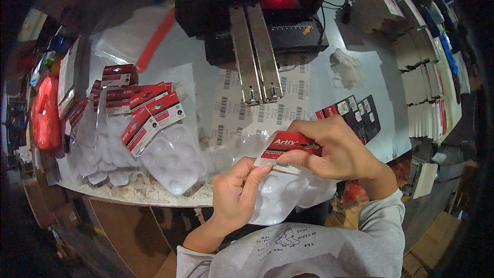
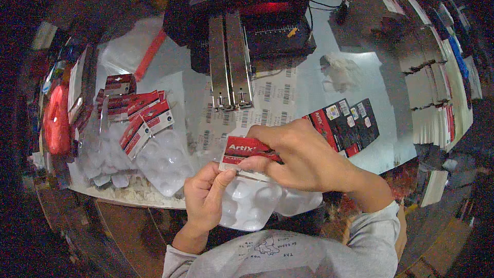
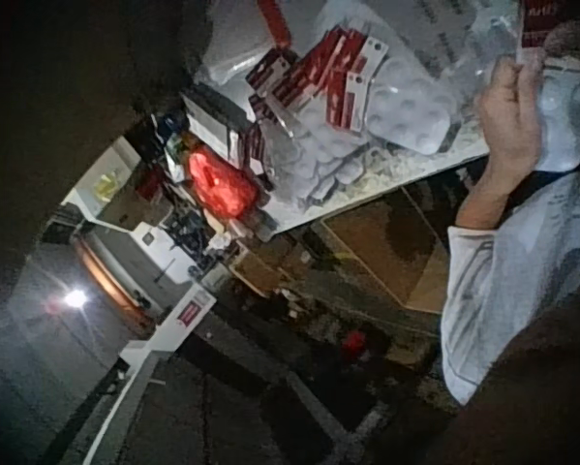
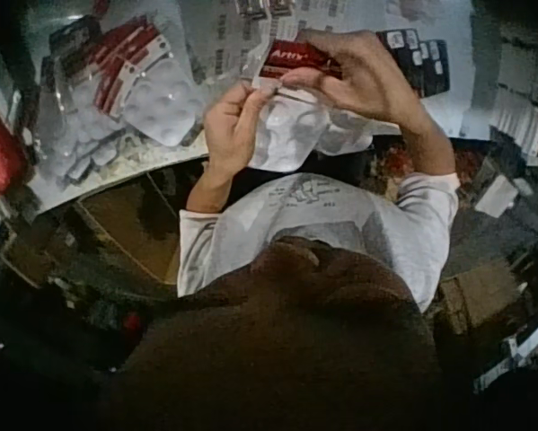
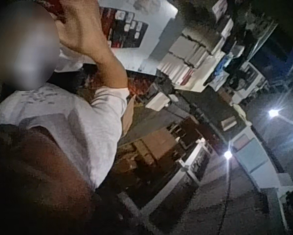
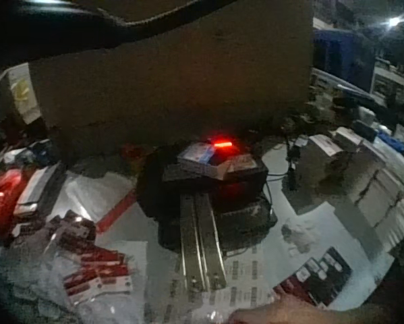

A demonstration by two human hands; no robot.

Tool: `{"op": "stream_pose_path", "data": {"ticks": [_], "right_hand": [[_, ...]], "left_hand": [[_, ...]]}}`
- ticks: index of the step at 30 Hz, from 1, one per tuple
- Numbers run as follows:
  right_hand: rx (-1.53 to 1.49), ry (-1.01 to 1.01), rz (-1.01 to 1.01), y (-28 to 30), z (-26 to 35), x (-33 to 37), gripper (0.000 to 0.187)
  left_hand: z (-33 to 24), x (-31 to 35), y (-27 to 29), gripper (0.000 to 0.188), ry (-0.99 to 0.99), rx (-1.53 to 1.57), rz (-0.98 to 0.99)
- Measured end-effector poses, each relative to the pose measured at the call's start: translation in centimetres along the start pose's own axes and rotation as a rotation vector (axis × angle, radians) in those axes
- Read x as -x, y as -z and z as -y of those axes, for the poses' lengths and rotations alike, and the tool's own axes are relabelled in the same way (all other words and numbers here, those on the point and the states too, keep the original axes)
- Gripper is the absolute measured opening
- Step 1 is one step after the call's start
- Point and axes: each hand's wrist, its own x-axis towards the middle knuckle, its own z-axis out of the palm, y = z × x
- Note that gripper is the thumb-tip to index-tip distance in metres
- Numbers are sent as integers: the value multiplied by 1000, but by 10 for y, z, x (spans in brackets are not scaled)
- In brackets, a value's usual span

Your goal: The person repeatedly picks plastic mixing palettes and inserts them into clear plastic packaging with red Artix labels. They then place the packaged items into a cardboard box. The process is repeated multiple times throughout the clip.

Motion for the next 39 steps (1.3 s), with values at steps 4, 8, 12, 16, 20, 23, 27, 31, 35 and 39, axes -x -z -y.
{"op": "stream_pose_path", "data": {"ticks": [4,8,12,16,20,23,27,31,35,39], "right_hand": [[42,6,59,8,-4,3,32],[-17,-188,-132,15,-19,6,40],[-518,-564,198,4,-30,19,31],[-755,-520,128,-7,-37,29,21],[-869,-599,105,-16,-37,27,19],[-885,-696,2,-22,-44,7,17],[-994,-564,-258,-28,-61,-16,16],[-1021,-556,-255,-33,-74,-19,17],[-888,-530,-254,-33,-70,-17,18],[-323,-263,-610,-15,-62,11,20]], "left_hand": [[2,1,-3,17,-26,-1,-34],[6,-3,2,19,-32,68,-174],[15,-9,4,23,-41,171,-267],[24,-7,3,26,16,179,-282],[28,-8,6,29,43,23,-269],[31,-29,4,28,28,-144,-294],[37,-68,3,26,5,-228,-331],[47,-77,3,25,2,-206,-307],[59,-71,2,23,39,-179,-312],[48,-59,45,23,75,-493,-428]]}}
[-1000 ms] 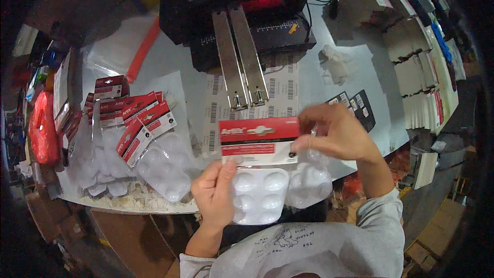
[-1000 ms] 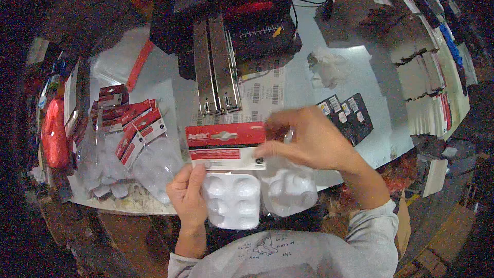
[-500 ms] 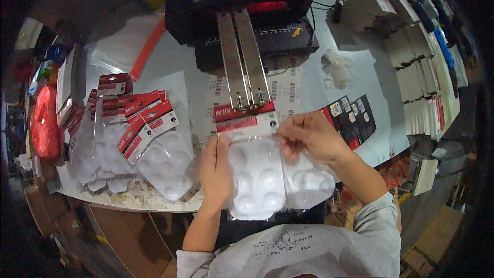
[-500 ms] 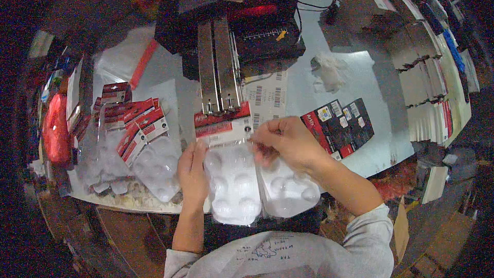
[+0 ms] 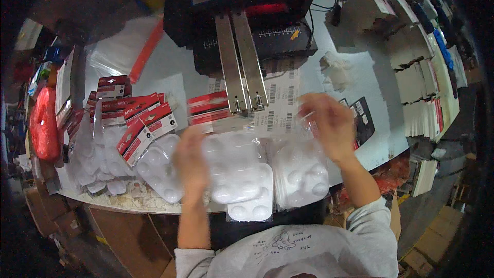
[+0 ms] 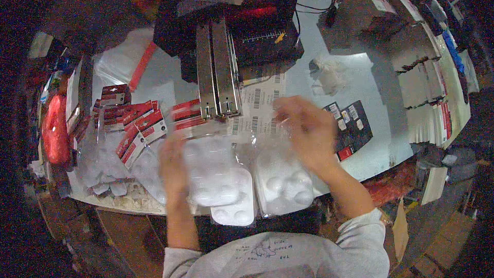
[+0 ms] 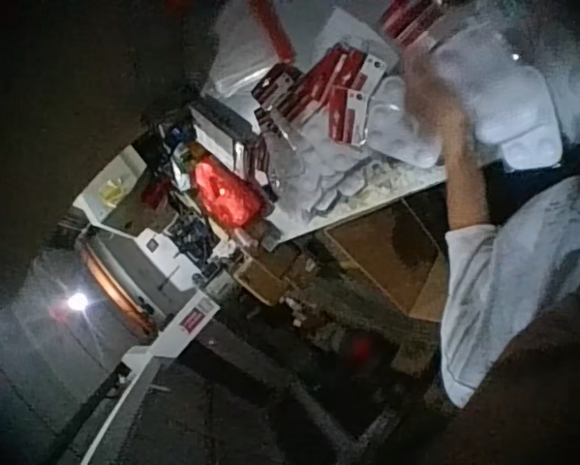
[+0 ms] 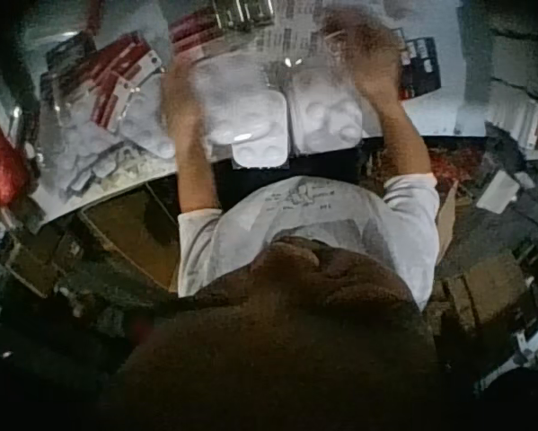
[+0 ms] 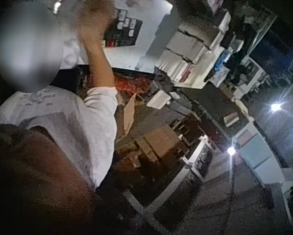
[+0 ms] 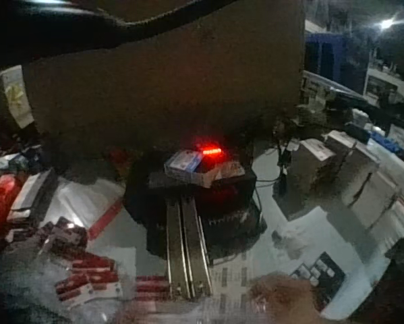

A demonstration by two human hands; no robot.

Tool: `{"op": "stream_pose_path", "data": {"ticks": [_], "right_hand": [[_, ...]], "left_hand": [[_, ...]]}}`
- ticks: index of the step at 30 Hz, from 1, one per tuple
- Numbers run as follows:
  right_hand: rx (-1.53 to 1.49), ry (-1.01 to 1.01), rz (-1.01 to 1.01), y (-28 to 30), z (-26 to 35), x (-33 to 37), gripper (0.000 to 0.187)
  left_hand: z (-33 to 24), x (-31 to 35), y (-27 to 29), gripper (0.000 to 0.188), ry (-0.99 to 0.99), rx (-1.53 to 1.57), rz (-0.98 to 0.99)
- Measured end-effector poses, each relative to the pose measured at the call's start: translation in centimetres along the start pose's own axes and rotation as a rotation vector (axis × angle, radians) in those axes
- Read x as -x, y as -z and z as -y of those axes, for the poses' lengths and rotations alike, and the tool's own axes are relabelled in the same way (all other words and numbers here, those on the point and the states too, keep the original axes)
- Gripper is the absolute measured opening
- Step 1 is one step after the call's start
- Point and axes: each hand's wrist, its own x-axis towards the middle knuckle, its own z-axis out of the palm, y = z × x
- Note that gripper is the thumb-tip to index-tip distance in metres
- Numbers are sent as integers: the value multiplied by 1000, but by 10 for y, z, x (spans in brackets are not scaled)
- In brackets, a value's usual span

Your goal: The person repeatedly picks plastic mixing palettes and inserts them into clear plastic packaging with red Artix labels. They then place the packaged items into a cardboard box. The process is repeated multiple times throughout the clip.

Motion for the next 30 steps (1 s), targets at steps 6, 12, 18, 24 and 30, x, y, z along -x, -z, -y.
{"op": "stream_pose_path", "data": {"ticks": [6,12,18,24,30], "right_hand": [[958,-241,-182,40,-55,44,106],[1117,-72,-279,26,-97,61,100],[1199,-151,-247,17,-83,60,93],[1060,-44,-262,19,-88,70,102],[909,-20,-315,8,-62,72,75]], "left_hand": [[-11,11,60,27,-356,-516,-427],[-62,61,-32,33,-603,-382,173],[-72,48,-50,26,-546,-204,274],[-65,60,-30,10,-104,760,502],[-44,57,9,13,201,840,375]]}}
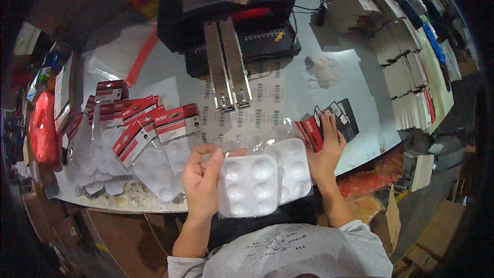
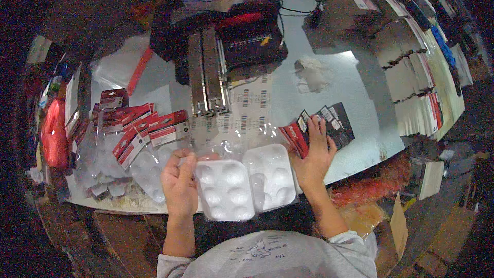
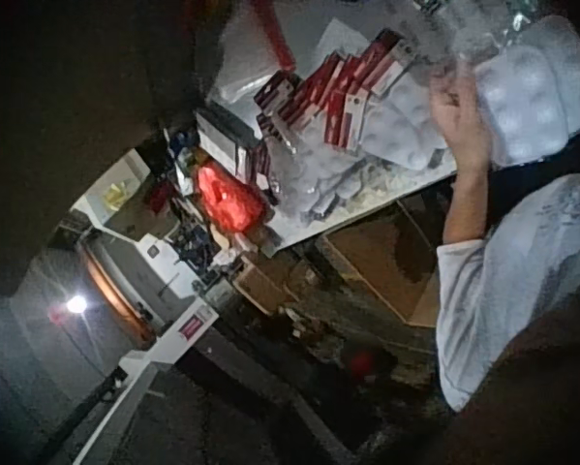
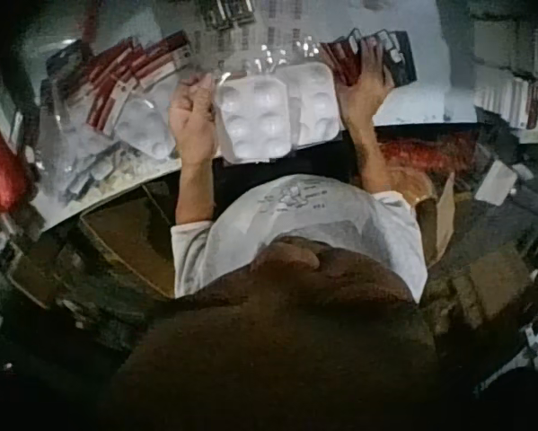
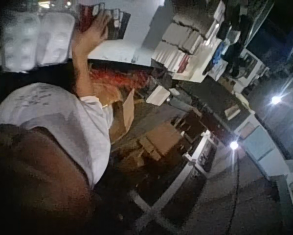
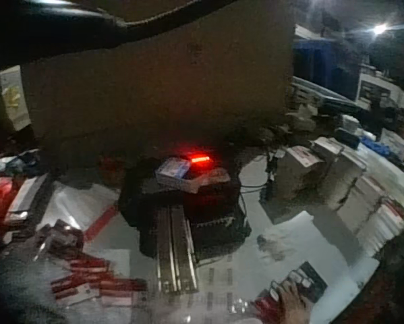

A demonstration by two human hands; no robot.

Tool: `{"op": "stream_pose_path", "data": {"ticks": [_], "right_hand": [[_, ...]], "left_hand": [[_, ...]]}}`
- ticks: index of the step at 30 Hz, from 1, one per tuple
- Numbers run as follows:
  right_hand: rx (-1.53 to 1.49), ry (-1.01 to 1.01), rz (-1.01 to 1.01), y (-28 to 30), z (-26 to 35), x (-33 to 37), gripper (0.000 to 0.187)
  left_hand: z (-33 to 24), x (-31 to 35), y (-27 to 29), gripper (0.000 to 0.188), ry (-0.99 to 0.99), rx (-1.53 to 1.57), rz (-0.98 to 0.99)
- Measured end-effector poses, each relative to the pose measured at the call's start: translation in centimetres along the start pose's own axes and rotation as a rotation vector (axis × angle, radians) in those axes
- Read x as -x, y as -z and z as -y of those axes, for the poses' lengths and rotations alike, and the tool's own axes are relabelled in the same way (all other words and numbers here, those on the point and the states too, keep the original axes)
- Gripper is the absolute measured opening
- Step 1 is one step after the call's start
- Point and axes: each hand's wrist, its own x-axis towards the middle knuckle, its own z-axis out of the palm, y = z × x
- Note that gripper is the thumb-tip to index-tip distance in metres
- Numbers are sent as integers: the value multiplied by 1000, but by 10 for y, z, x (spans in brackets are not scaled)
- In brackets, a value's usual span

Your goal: The person repeatedly picks plastic mixing palettes and inserts them into clear plastic packaging with red Artix labels. They then place the packaged items into a cardboard box. The process is repeated multiple times throughout the clip.

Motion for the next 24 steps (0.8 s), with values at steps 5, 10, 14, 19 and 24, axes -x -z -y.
{"op": "stream_pose_path", "data": {"ticks": [5,10,14,19,24], "right_hand": [[-683,-296,-30,70,19,-23,35],[-969,138,752,77,60,-47,33],[-1033,238,979,63,82,-51,42],[-859,397,1014,66,88,-55,46],[-750,288,748,68,97,-64,36]], "left_hand": [[-2,15,-2,22,43,92,170],[-9,22,-15,17,-88,-124,246],[-11,23,-12,15,-124,-243,156],[-7,20,-10,14,-159,-362,109],[-6,20,-10,14,-186,-380,69]]}}
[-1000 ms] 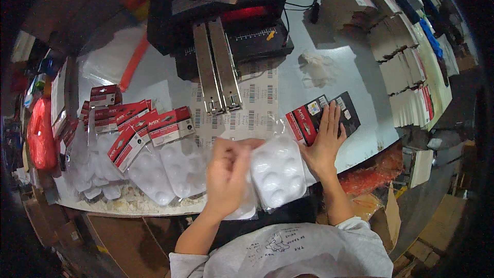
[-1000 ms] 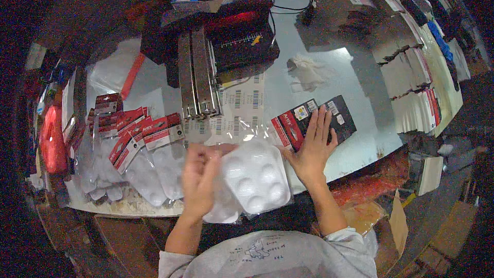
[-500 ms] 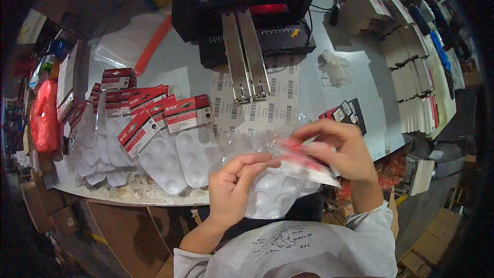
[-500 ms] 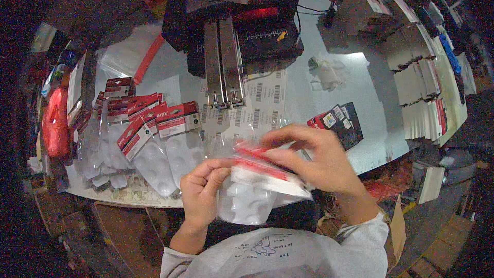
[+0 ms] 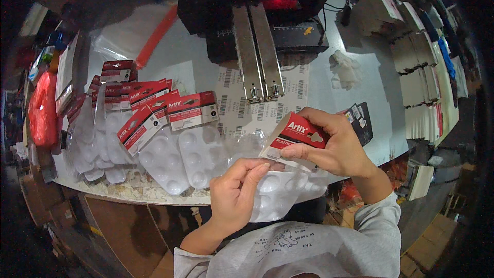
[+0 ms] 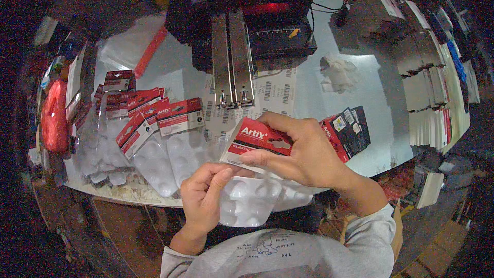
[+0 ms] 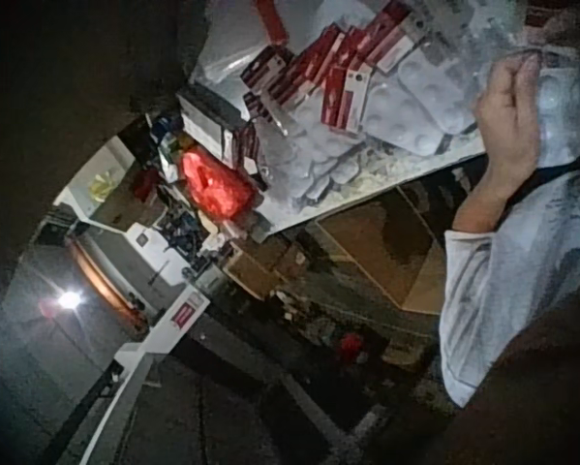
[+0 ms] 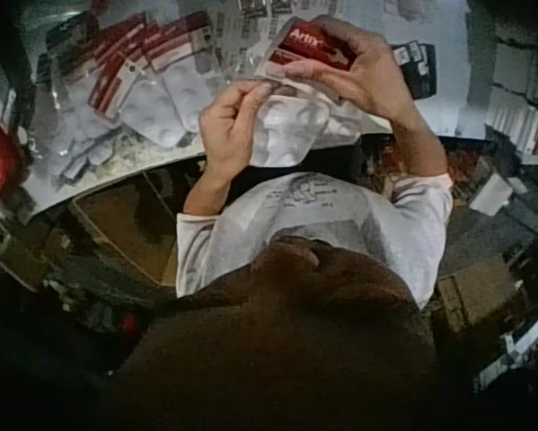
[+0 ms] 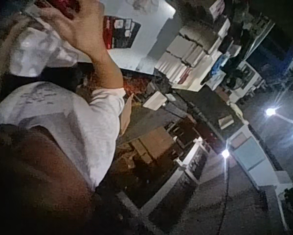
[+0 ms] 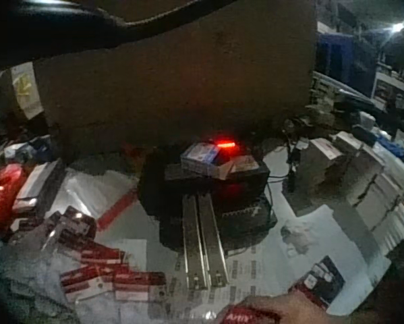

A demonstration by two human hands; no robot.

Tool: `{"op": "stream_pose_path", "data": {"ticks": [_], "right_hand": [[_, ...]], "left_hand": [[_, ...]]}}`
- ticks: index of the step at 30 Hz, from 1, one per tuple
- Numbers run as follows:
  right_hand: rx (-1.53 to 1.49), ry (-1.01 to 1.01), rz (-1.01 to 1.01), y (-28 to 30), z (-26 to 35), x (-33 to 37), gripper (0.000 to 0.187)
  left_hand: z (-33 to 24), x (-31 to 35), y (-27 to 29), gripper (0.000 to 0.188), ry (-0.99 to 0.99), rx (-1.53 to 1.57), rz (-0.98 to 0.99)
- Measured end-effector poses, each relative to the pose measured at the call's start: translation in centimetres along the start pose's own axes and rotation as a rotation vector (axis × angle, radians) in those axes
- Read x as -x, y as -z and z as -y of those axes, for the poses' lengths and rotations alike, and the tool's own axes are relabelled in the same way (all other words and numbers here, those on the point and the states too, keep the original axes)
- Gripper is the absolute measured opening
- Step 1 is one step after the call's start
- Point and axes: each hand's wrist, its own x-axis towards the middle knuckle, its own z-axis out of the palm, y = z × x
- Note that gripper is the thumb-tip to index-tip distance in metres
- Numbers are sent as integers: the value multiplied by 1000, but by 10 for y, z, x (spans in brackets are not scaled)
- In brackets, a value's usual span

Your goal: The person repeatedly picks plastic mixing palettes and inserts them into clear plastic packaging with red Artix labels. They then place the packaged items into a cardboard box. The process is repeated multiple times throughout the clip.

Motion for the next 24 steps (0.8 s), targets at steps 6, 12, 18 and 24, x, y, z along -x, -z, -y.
{"op": "stream_pose_path", "data": {"ticks": [6,12,18,24], "right_hand": [[135,137,40,-3,2,0,36],[207,258,-7,1,-4,0,41],[-151,-267,128,16,-19,10,30],[-560,-429,182,4,-33,21,25]], "left_hand": [[3,0,2,14,68,-81,29],[5,1,-1,14,-101,-153,-41],[15,-8,5,17,-3,109,-250],[28,-6,4,22,16,160,-267]]}}
